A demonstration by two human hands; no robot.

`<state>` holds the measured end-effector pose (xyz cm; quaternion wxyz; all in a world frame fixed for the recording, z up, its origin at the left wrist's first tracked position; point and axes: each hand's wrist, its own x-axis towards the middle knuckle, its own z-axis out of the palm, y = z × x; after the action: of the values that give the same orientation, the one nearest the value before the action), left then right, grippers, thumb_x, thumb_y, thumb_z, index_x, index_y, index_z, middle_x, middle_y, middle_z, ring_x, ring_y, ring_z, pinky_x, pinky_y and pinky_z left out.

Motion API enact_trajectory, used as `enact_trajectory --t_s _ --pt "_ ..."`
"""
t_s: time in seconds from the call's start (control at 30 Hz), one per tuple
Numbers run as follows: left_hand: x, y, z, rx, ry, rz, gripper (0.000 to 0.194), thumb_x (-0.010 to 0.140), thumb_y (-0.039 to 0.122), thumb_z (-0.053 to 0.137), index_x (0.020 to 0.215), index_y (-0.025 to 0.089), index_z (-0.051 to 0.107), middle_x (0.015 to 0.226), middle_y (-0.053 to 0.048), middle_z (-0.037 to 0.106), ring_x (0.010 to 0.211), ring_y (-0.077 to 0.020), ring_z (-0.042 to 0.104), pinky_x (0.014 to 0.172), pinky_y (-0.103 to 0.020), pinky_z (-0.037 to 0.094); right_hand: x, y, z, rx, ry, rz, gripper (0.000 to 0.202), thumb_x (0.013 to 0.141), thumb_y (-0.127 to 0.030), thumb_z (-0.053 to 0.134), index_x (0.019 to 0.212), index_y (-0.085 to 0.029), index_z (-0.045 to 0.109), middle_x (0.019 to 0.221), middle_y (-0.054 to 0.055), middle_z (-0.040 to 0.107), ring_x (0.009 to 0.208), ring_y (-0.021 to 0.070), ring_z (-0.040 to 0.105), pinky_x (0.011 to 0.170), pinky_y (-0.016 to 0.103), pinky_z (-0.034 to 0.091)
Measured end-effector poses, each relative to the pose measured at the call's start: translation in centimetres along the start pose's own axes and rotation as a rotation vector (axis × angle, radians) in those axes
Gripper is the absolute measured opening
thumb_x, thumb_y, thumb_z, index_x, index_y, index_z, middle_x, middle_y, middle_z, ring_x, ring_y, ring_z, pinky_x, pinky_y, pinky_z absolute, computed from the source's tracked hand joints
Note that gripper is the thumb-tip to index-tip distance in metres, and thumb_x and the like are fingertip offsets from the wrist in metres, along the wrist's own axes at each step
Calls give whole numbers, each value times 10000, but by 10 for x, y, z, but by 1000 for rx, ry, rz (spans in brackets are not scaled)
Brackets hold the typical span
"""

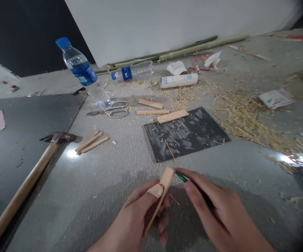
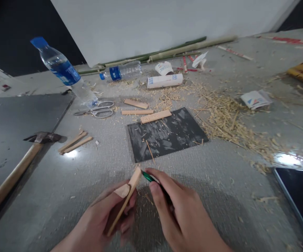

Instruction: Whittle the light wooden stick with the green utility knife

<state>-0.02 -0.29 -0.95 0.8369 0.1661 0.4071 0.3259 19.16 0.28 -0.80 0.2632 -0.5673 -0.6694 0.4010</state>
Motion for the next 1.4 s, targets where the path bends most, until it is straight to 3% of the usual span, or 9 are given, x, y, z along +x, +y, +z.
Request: enact_trajectory --t_s 0.13,0.23,0.33,0.47,0.63,0.77,1.0,1.23,1.4 --pt "-2 1 3 56 5 -26 312 920 435 666 868 127 650 793 -9 519 573 -78 469 455 -162 466 4 -10 -3 296 -59 165 390 1010 -495 536 1269 -241 681 862 28 739 810 194 688 725 282 554" --pt "-2 1 1 83 -18 -49 296 926 435 665 882 143 646 704 17 495 543 -82 450 446 -170 451 8 -5 -4 507 -122 280 359 980 -514 599 1146 -222 726 651 -31 580 587 122 542 525 214 449" --pt "0 1 -1 154 -5 -53 349 912 494 661 810 164 607 627 35 470 514 -89 431 435 -181 419 10 7 -6 733 -68 389 355 960 -503 649 1171 -222 696 565 -107 304 448 65 253 393 182 210" --pt "0 0 0 371 119 -54 538 841 675 648 643 196 500 544 62 402 438 -75 347 396 -201 305 11 16 -10 858 14 386 366 942 -479 685 1193 -212 676 577 -121 252 447 57 182 394 190 161" --pt "-1 1 4 440 253 -49 643 797 797 590 581 217 415 502 76 340 449 -73 280 443 -225 243 9 10 -10 574 81 308 438 1007 -511 544 1337 -225 573 595 -93 364 457 88 347 393 191 265" --pt "0 2 3 334 284 -31 623 809 765 610 596 216 410 518 82 328 463 -71 260 449 -218 242 0 6 -4 84 196 -3 345 1069 -365 418 1407 -297 417 809 -14 629 626 144 618 530 243 483" --pt "0 5 3 223 334 -57 626 725 748 705 614 208 408 542 87 334 484 -61 240 453 -195 218 -14 5 10 -221 -47 -366 229 1053 -164 400 1189 -264 554 917 18 731 719 160 743 595 241 583" --pt "1 1 4 229 317 -81 646 729 807 653 617 218 414 511 92 314 441 -56 207 418 -210 155 -15 8 10 -229 -18 -360 277 1047 -168 424 1260 -279 562 937 7 733 676 146 732 559 237 583" --pt "0 5 9 195 338 -115 704 620 853 694 583 216 396 474 97 306 422 -42 210 407 -202 132 -17 4 7 -218 0 -370 252 1040 -178 439 1224 -286 573 896 1 724 645 143 717 546 236 563"
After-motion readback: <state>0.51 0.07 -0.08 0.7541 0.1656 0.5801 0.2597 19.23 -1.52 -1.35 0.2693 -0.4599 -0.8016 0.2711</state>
